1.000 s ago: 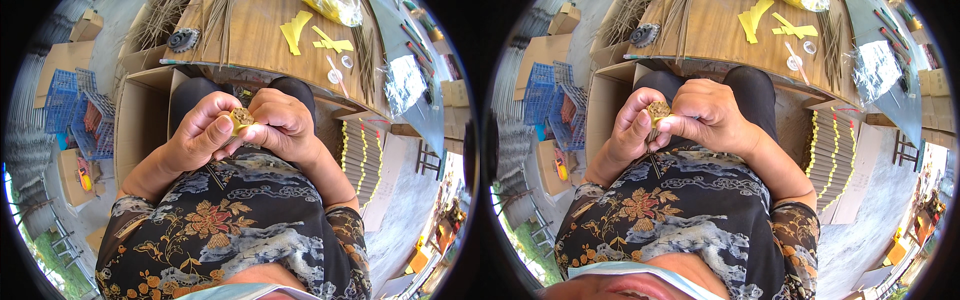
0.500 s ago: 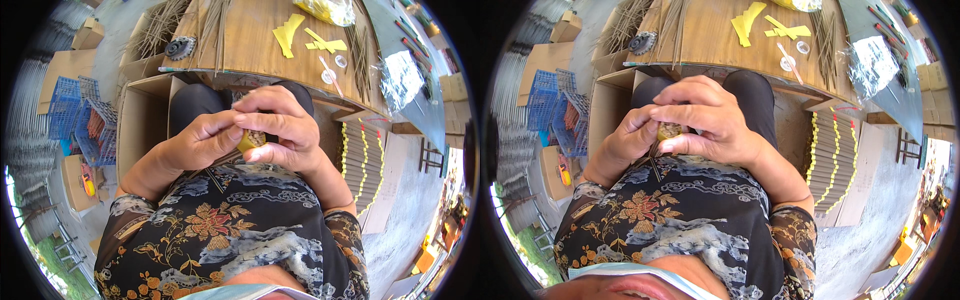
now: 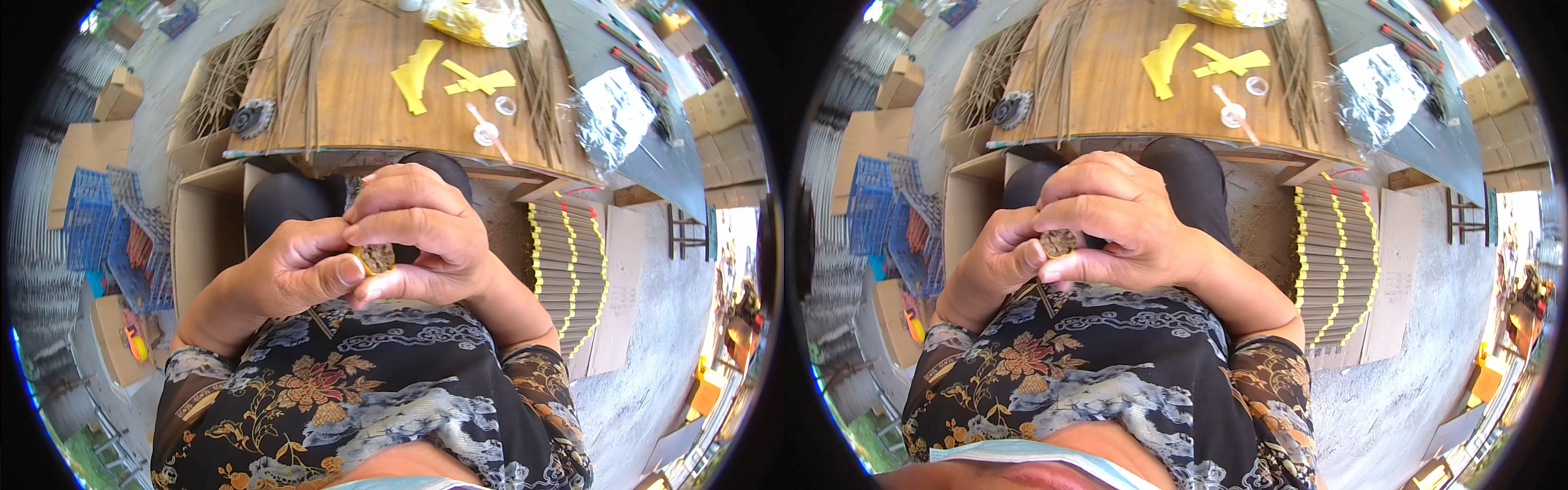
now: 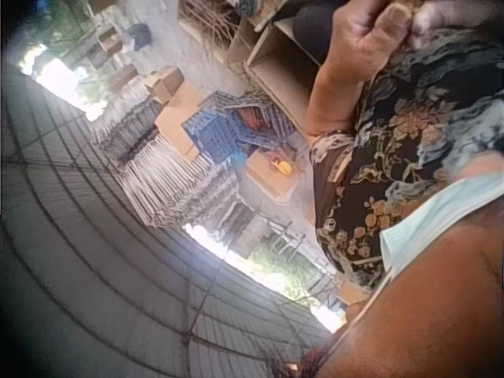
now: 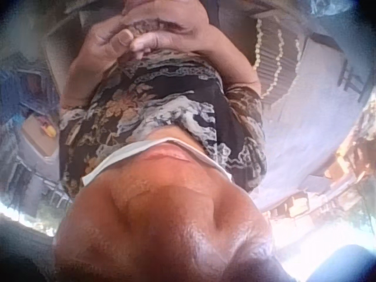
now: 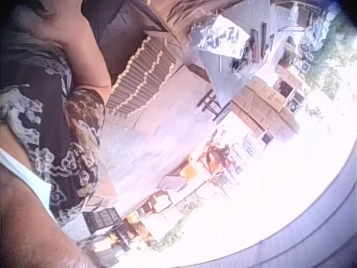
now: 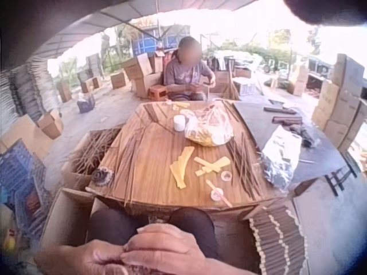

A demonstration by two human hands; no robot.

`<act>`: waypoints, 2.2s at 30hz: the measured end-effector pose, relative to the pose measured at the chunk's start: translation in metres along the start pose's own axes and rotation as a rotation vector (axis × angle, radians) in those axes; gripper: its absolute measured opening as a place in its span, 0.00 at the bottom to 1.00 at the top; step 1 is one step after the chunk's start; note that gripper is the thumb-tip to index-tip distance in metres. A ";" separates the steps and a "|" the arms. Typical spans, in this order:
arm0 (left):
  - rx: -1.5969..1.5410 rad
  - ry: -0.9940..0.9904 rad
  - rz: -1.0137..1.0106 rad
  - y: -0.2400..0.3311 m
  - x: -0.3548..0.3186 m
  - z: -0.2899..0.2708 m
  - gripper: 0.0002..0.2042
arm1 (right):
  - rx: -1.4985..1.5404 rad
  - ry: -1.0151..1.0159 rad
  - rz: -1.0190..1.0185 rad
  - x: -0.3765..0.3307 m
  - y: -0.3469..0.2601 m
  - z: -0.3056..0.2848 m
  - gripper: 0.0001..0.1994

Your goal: The person gathers bundles of thin sticks, wraps them with yellow paper, and applies glue to secure the wrapping. The person then places the finished bundles onto a cardboard sheet.

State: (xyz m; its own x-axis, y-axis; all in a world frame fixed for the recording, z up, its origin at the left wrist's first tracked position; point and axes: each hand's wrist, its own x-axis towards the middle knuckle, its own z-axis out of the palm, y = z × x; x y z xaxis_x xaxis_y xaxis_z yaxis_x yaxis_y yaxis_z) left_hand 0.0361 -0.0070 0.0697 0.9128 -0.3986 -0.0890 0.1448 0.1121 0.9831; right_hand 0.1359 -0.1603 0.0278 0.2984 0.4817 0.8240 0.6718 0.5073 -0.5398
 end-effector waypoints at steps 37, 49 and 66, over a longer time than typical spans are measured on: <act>-0.282 0.376 0.396 -0.047 0.097 -0.044 0.13 | -1.286 -0.149 0.965 -0.067 0.061 -0.120 0.05; -0.244 0.424 0.339 -0.045 0.097 -0.046 0.15 | -1.293 -0.248 1.017 -0.065 0.091 -0.114 0.07; -0.238 0.466 0.450 -0.040 0.093 -0.051 0.16 | -1.330 -0.278 1.034 -0.057 0.091 -0.113 0.09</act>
State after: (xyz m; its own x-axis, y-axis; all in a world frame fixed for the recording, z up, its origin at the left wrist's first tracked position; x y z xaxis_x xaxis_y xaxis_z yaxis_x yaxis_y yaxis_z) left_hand 0.1347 -0.0026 0.0141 0.9651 0.1603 0.2073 -0.2551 0.3933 0.8833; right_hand 0.2566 -0.2225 -0.0488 0.9189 0.3760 0.1192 0.3918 -0.9049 -0.1662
